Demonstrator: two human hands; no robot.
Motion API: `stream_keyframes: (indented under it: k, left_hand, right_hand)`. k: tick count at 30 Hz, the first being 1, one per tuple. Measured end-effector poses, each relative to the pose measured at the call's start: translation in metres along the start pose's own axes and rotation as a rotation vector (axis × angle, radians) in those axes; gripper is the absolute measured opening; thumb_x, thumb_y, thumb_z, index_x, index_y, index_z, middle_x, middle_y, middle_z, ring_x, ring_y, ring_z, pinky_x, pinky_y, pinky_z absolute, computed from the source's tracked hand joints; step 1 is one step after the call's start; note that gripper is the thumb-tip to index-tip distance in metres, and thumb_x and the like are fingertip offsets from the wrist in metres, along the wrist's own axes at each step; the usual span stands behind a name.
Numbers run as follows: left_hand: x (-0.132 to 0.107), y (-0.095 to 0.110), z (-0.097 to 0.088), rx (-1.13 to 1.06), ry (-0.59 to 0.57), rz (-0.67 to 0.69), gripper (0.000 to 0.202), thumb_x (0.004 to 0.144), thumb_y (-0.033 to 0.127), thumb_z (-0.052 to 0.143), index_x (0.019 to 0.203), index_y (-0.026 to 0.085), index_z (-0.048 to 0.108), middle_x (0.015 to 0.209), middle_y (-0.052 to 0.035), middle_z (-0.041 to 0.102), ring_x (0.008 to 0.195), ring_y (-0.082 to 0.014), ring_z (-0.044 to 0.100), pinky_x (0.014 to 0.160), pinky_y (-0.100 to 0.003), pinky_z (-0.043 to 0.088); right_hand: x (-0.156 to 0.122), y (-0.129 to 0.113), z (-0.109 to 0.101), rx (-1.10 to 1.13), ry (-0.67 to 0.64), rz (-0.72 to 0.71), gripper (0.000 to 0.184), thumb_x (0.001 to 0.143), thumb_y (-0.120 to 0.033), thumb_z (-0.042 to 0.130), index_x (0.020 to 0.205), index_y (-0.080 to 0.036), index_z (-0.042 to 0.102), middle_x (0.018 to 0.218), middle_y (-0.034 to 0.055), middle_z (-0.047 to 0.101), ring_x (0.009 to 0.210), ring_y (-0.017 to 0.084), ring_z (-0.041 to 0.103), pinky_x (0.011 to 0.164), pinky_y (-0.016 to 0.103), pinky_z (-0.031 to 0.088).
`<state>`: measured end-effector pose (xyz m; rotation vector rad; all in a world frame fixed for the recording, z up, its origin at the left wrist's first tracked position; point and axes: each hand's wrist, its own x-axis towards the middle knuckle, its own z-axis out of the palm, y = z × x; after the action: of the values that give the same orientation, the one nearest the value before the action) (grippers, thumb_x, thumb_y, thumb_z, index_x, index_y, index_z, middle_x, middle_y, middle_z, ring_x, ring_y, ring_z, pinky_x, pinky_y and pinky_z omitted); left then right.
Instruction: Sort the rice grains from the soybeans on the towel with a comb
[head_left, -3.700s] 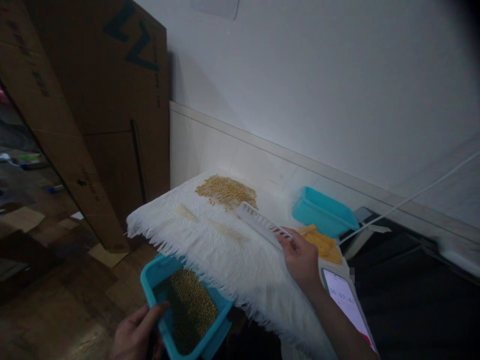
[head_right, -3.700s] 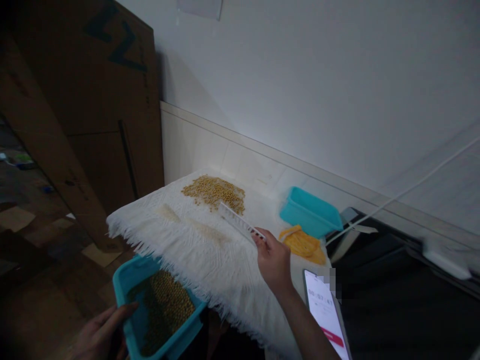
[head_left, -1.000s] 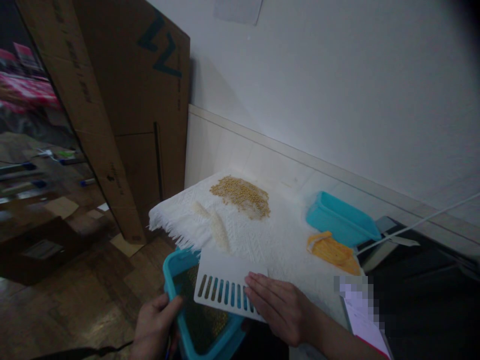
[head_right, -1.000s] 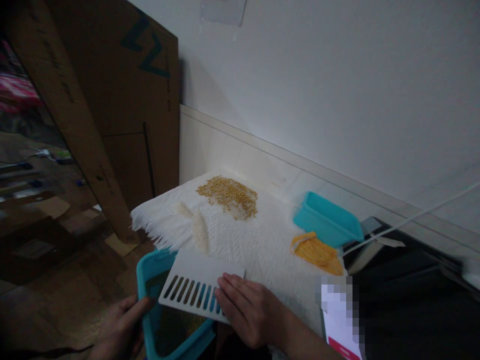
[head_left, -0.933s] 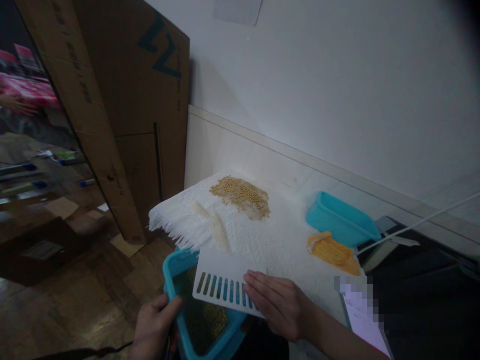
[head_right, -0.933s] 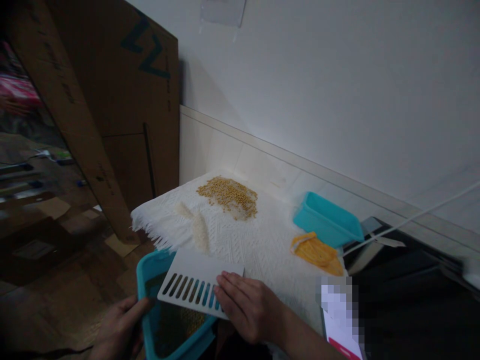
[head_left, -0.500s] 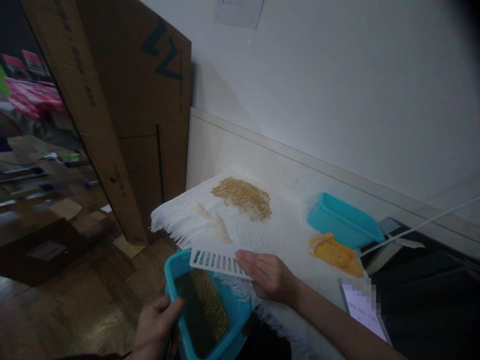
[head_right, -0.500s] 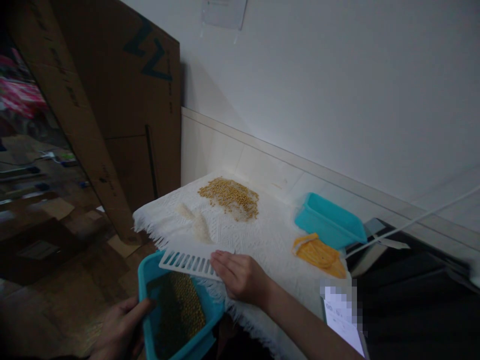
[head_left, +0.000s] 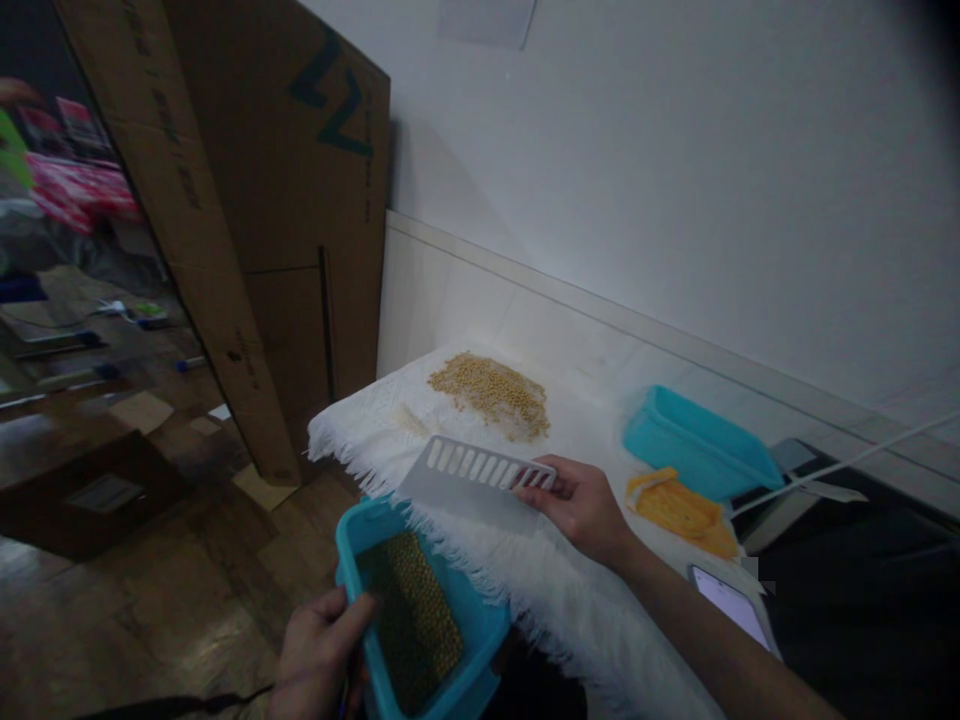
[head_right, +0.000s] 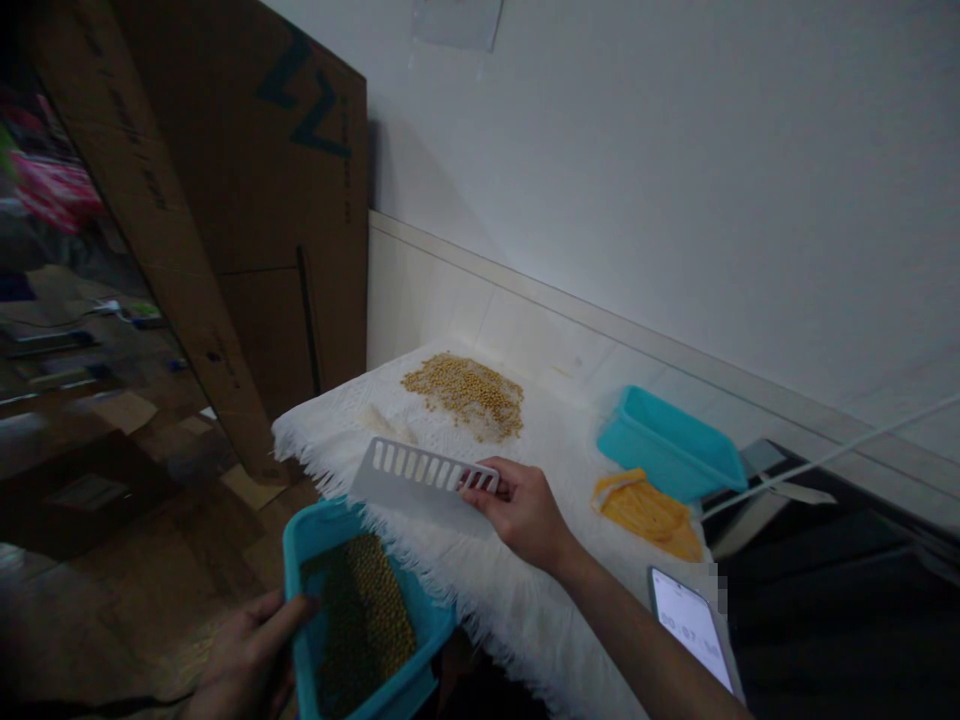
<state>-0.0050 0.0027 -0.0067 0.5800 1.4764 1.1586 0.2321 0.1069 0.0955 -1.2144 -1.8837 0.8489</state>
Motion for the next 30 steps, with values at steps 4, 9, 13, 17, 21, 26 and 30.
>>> stream_keyframes:
  k: [4, 9, 13, 17, 21, 26, 30]
  left_hand:
    - [0.003, -0.005, -0.001, -0.003, -0.007, -0.003, 0.039, 0.061, 0.053, 0.063, 0.046, 0.019, 0.051, 0.027, 0.0056, 0.042, 0.022, -0.0064, 0.03, 0.027, -0.019, 0.016]
    - [0.005, -0.006, -0.002, 0.009, 0.012, -0.027, 0.039, 0.061, 0.054, 0.063, 0.047, 0.019, 0.052, 0.027, 0.0052, 0.042, 0.021, -0.0068, 0.031, 0.027, -0.018, 0.017]
    - [0.002, -0.003, 0.0, -0.001, 0.023, -0.043, 0.04, 0.057, 0.055, 0.063, 0.045, 0.02, 0.05, 0.025, 0.0058, 0.04, 0.02, -0.0069, 0.028, 0.025, -0.019, 0.016]
    - [-0.002, 0.004, 0.002, 0.008, 0.035, -0.016, 0.039, 0.059, 0.053, 0.062, 0.043, 0.02, 0.049, 0.025, 0.0054, 0.04, 0.02, -0.0058, 0.028, 0.026, -0.018, 0.017]
    - [-0.003, 0.007, 0.001, 0.024, 0.032, -0.028, 0.038, 0.058, 0.052, 0.062, 0.043, 0.019, 0.051, 0.025, 0.005, 0.041, 0.021, -0.0062, 0.028, 0.027, -0.018, 0.017]
    - [-0.004, 0.011, 0.002, -0.036, 0.009, -0.045, 0.034, 0.058, 0.047, 0.064, 0.044, 0.019, 0.051, 0.028, 0.0057, 0.042, 0.023, -0.0063, 0.032, 0.028, -0.018, 0.021]
    - [-0.004, 0.012, 0.003, -0.031, 0.029, -0.052, 0.033, 0.056, 0.046, 0.065, 0.042, 0.019, 0.052, 0.027, 0.0069, 0.039, 0.024, -0.0055, 0.029, 0.028, -0.018, 0.019]
  right_hand:
    - [0.009, 0.017, 0.002, 0.145, -0.046, 0.122, 0.026, 0.067, -0.036, 0.073, 0.079, -0.014, 0.066, 0.071, 0.0036, 0.072, 0.063, 0.017, 0.067, 0.055, 0.025, 0.053]
    - [0.034, 0.031, 0.0, 0.26, -0.047, 0.195, 0.035, 0.059, -0.037, 0.078, 0.082, -0.013, 0.067, 0.077, 0.0051, 0.073, 0.067, 0.018, 0.069, 0.059, 0.027, 0.055]
    - [0.055, 0.04, 0.0, 0.296, -0.043, 0.222, 0.042, 0.057, -0.037, 0.079, 0.089, -0.013, 0.068, 0.079, 0.0056, 0.074, 0.067, 0.019, 0.069, 0.056, 0.027, 0.054]
    - [0.075, 0.046, 0.001, 0.308, 0.002, 0.208, 0.042, 0.054, -0.037, 0.08, 0.086, -0.013, 0.067, 0.079, 0.0056, 0.073, 0.067, 0.019, 0.069, 0.057, 0.029, 0.055]
    - [0.085, 0.044, 0.0, 0.317, 0.029, 0.201, 0.043, 0.053, -0.038, 0.08, 0.085, -0.012, 0.067, 0.074, 0.0054, 0.073, 0.064, 0.021, 0.069, 0.057, 0.031, 0.055]
    - [0.081, 0.031, 0.018, 0.338, 0.008, 0.189, 0.044, 0.058, -0.041, 0.077, 0.091, -0.014, 0.066, 0.079, 0.0061, 0.073, 0.067, 0.022, 0.069, 0.056, 0.032, 0.057]
    - [0.083, 0.027, 0.041, 0.332, -0.013, 0.179, 0.042, 0.058, -0.042, 0.077, 0.089, -0.014, 0.066, 0.08, 0.0065, 0.073, 0.07, 0.022, 0.07, 0.057, 0.031, 0.057]
